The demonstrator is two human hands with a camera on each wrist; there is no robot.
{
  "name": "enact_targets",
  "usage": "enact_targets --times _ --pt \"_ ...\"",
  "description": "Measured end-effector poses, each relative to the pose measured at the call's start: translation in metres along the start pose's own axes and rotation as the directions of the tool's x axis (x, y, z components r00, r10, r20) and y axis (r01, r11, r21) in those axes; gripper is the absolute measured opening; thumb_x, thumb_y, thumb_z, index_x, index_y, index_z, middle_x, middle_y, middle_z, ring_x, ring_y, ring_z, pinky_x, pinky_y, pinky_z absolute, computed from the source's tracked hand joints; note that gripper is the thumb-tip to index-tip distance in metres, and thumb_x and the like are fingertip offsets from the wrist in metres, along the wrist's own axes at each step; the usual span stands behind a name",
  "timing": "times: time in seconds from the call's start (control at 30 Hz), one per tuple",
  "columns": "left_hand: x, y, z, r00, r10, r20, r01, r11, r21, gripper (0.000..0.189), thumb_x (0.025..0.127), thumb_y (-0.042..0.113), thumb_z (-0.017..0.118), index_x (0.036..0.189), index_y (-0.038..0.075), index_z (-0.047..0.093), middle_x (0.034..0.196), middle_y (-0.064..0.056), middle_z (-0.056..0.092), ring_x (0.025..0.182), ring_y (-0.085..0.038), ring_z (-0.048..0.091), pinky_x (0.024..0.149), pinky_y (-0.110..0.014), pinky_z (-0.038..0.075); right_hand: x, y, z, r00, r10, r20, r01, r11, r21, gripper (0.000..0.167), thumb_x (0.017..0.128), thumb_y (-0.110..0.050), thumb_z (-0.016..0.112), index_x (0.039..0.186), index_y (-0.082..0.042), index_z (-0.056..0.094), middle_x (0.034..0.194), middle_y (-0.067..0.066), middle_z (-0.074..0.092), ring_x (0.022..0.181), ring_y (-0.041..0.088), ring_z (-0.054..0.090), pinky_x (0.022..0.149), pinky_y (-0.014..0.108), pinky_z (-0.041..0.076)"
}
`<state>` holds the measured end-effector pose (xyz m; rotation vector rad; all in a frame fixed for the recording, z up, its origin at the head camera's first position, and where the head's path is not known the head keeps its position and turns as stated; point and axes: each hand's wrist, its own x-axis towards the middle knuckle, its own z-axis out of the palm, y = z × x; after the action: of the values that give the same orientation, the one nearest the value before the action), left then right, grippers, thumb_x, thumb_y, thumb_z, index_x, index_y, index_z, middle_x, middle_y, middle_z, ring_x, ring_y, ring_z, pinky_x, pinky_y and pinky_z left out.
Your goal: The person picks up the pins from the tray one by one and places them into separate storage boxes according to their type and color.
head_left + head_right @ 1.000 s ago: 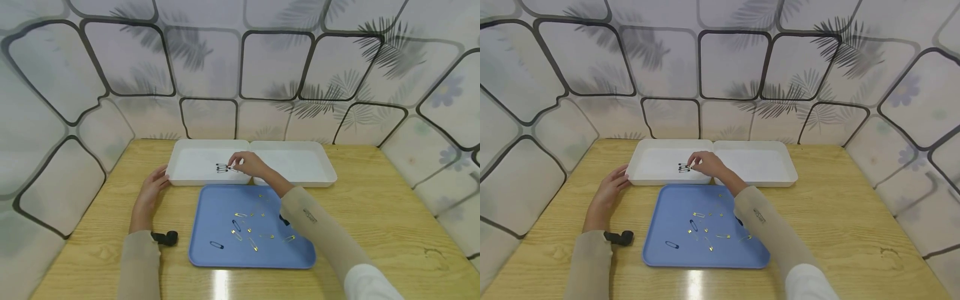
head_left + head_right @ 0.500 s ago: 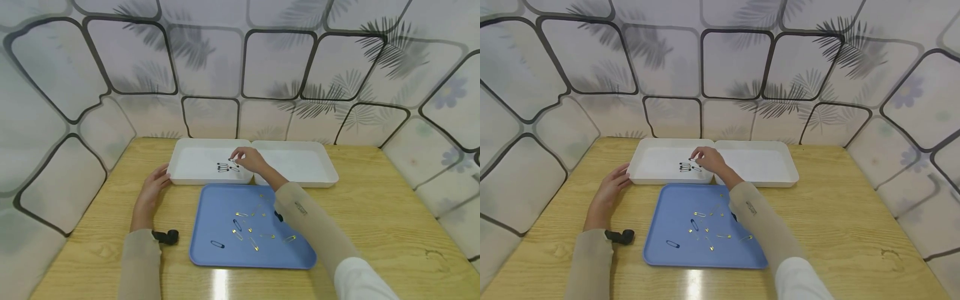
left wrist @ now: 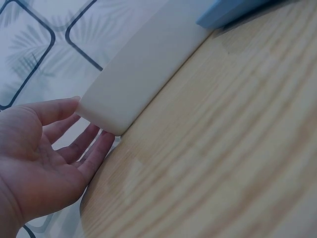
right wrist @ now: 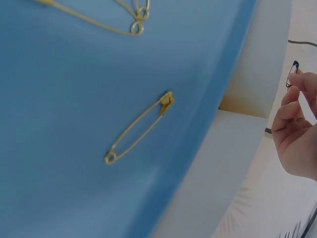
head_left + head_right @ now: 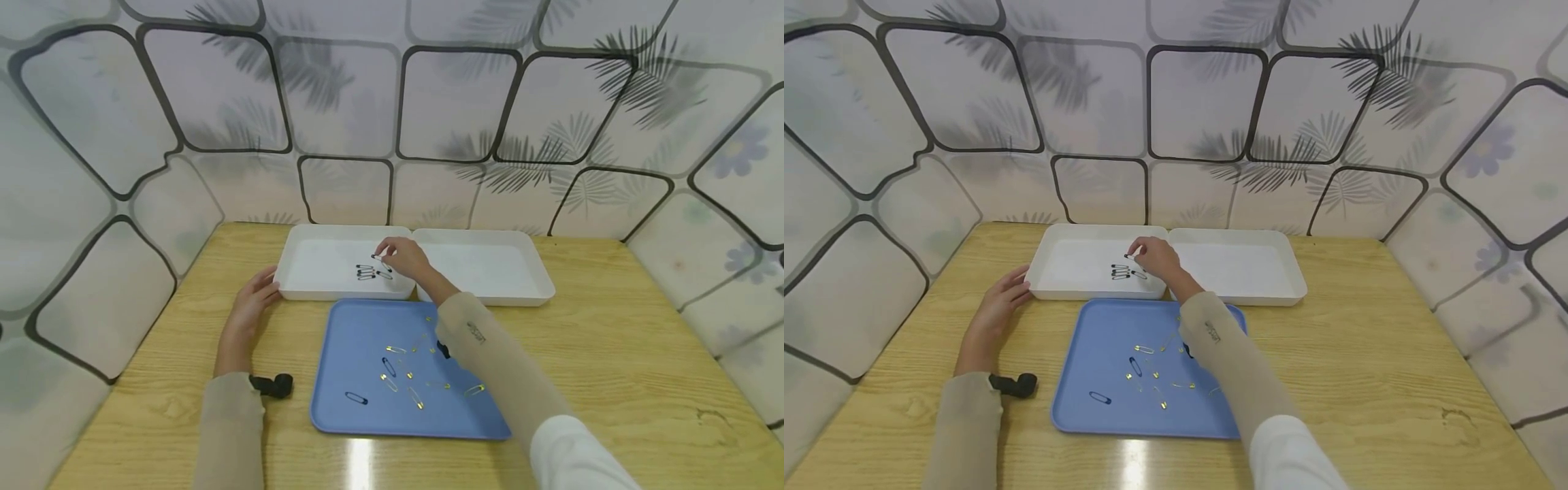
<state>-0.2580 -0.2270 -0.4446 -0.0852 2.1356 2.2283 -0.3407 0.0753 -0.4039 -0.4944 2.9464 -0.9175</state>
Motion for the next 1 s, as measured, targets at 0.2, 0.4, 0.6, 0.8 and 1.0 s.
enact_targets --times 0.2,0.4,0.6,0.8,1.0 --pt "0.0011 -0.0002 0.0008 1.0 -0.001 -0.004 0.001 1.0 -0.011 0.049 0.098 0.007 0.041 0.143 -0.001 0.024 0.145 -0.022 0.023 0.126 -0.031 0.033 0.101 -0.033 0.034 0.0001 -0.0006 0.0022 1.0 0.03 -0.008 -0.03 0.999 0.013 0.014 0.086 -0.012 0.059 0.097 -0.014 0.068 0.094 0.006 0.06 0.08 0.02 0.053 0.06 0.029 0.042" --pt "0.0007 -0.0006 0.0009 1.0 0.0 0.002 0.0 1.0 -0.01 0.049 0.098 0.004 0.04 0.143 -0.002 0.022 0.144 -0.024 0.023 0.125 -0.033 0.033 0.101 -0.033 0.034 -0.0011 0.0009 0.0057 0.999 0.045 0.006 -0.045 0.999 0.015 0.014 0.087 -0.012 0.059 0.098 -0.014 0.067 0.093 0.005 0.06 0.074 0.019 0.052 0.056 0.027 0.041" --pt "-0.0005 0.0003 0.0004 1.0 -0.006 -0.001 0.006 1.0 -0.013 0.049 0.098 0.005 0.04 0.144 -0.001 0.022 0.145 -0.023 0.022 0.126 -0.033 0.032 0.102 -0.035 0.031 -0.002 -0.0006 0.0056 0.998 0.059 0.015 -0.059 0.998 0.016 0.014 0.087 -0.012 0.059 0.099 -0.014 0.067 0.094 0.005 0.06 0.071 0.019 0.052 0.054 0.027 0.04" --pt "0.0001 0.0008 0.0003 1.0 -0.009 0.005 0.009 1.0 -0.011 0.05 0.098 0.006 0.04 0.144 -0.001 0.022 0.145 -0.022 0.022 0.127 -0.032 0.032 0.102 -0.034 0.032 -0.0015 0.0007 0.0057 0.998 0.058 0.009 -0.058 0.998 0.003 0.014 0.087 -0.014 0.059 0.099 -0.014 0.067 0.094 0.005 0.06 0.072 0.019 0.052 0.054 0.027 0.04" --pt "0.0011 0.0002 0.001 1.0 -0.008 0.004 0.008 1.0 -0.01 0.049 0.098 0.005 0.04 0.144 -0.001 0.022 0.144 -0.023 0.023 0.126 -0.032 0.032 0.101 -0.033 0.033 -0.001 0.0031 0.007 0.997 0.076 0.004 -0.076 0.997 0.005 0.013 0.087 -0.014 0.06 0.098 -0.015 0.067 0.094 0.004 0.06 0.073 0.019 0.053 0.056 0.027 0.041"
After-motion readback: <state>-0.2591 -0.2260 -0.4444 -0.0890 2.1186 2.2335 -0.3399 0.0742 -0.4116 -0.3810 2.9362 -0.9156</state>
